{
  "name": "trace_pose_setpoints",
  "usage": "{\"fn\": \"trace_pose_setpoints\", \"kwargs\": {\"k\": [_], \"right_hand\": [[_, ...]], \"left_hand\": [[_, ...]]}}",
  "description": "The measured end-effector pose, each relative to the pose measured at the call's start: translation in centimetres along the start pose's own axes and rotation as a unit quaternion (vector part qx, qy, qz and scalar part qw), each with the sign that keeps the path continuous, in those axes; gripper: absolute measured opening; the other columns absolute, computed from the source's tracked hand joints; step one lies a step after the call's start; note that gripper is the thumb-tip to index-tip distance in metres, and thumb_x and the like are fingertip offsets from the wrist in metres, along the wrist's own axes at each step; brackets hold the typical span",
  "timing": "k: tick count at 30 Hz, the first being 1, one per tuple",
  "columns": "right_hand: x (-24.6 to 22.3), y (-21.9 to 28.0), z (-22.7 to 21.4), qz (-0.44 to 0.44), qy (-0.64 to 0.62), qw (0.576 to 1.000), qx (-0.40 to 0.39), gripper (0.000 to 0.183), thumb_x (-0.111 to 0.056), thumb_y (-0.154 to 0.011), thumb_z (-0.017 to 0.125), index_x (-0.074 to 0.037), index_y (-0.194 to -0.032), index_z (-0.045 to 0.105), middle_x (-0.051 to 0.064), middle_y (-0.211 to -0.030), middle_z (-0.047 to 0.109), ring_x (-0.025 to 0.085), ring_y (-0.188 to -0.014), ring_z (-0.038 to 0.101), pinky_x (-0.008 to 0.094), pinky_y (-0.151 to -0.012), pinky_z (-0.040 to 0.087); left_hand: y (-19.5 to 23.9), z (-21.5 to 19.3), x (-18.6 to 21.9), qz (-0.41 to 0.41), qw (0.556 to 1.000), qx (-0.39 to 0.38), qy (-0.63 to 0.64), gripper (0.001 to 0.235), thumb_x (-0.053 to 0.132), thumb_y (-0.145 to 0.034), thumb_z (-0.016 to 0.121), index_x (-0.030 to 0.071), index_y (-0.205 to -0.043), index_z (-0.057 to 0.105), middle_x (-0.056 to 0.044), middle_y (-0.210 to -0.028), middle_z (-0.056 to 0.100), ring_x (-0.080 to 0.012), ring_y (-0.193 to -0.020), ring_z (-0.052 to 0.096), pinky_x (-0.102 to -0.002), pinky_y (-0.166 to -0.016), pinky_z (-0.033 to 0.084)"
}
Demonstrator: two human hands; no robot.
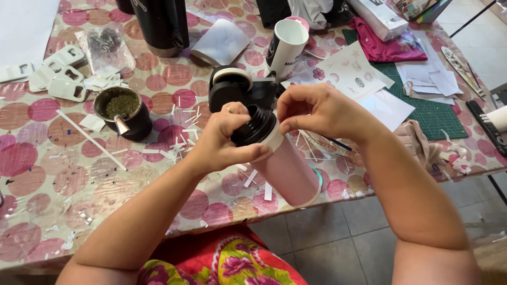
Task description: Applying a white adhesive strip to the top of a pink thermos
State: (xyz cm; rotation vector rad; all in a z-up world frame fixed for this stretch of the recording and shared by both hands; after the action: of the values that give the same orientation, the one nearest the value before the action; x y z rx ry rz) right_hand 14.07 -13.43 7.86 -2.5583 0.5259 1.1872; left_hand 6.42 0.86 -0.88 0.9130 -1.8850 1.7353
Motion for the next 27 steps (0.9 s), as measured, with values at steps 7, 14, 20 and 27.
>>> {"fn": "trace_pose_setpoints", "kwargs": {"k": [7,14,20,27], "right_hand": [[2.3,1.4,0.8,-0.001,-0.096,0.987,0.132,0.012,-0.004,-0.094,0.076,-0.001,-0.104,0.07,0.012,-0.091,0.073,0.018,-0.083,0.073,0.033,-0.08,0.062],[-4.0,6.5,5.9,-0.192,0.297,0.874,0.332,0.043,-0.033,-0.08,0.092,-0.008,-0.113,0.078,0.006,-0.112,0.075,0.02,-0.1,0.074,0.031,-0.089,0.062],[-5.2,6.9,7.8,-0.267,0.399,0.796,0.369,0.035,-0.027,-0.087,0.085,-0.006,-0.115,0.078,0.015,-0.115,0.072,0.03,-0.1,0.072,0.04,-0.09,0.06],[-5.5,7.2,8.7,-0.276,0.439,0.779,0.351,0.028,-0.022,-0.094,0.077,-0.009,-0.119,0.078,0.019,-0.118,0.071,0.035,-0.104,0.072,0.043,-0.091,0.059]], "left_hand": [[0.2,-0.6,0.2,0.003,1.0,-0.004,0.003,0.043,0.027,-0.077,0.089,0.011,-0.065,0.052,-0.001,-0.066,0.044,-0.0193,-0.075,0.057,-0.031,-0.093,0.037],[0.0,-1.3,0.4,-0.037,0.999,0.038,-0.004,0.037,0.024,-0.079,0.088,0.008,-0.067,0.057,-0.004,-0.071,0.05,-0.0192,-0.075,0.058,-0.029,-0.081,0.043],[0.1,-1.3,1.1,-0.065,0.996,0.051,0.032,0.029,0.021,-0.082,0.087,0.008,-0.073,0.063,-0.004,-0.08,0.054,-0.0138,-0.077,0.055,-0.028,-0.079,0.044],[0.5,-1.3,1.7,-0.079,0.994,0.05,0.054,0.025,0.019,-0.084,0.086,0.006,-0.078,0.066,-0.005,-0.087,0.054,-0.0138,-0.084,0.055,-0.028,-0.082,0.046]]}}
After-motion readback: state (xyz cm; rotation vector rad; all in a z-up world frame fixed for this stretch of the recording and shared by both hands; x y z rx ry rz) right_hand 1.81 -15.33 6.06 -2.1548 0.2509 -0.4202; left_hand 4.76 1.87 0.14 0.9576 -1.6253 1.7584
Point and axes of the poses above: each hand's wrist, its own y-axis away from the middle knuckle, its own z-axis out of the palm, x = y × z, the point moved 7 cm from there along -y, towards the middle knuckle
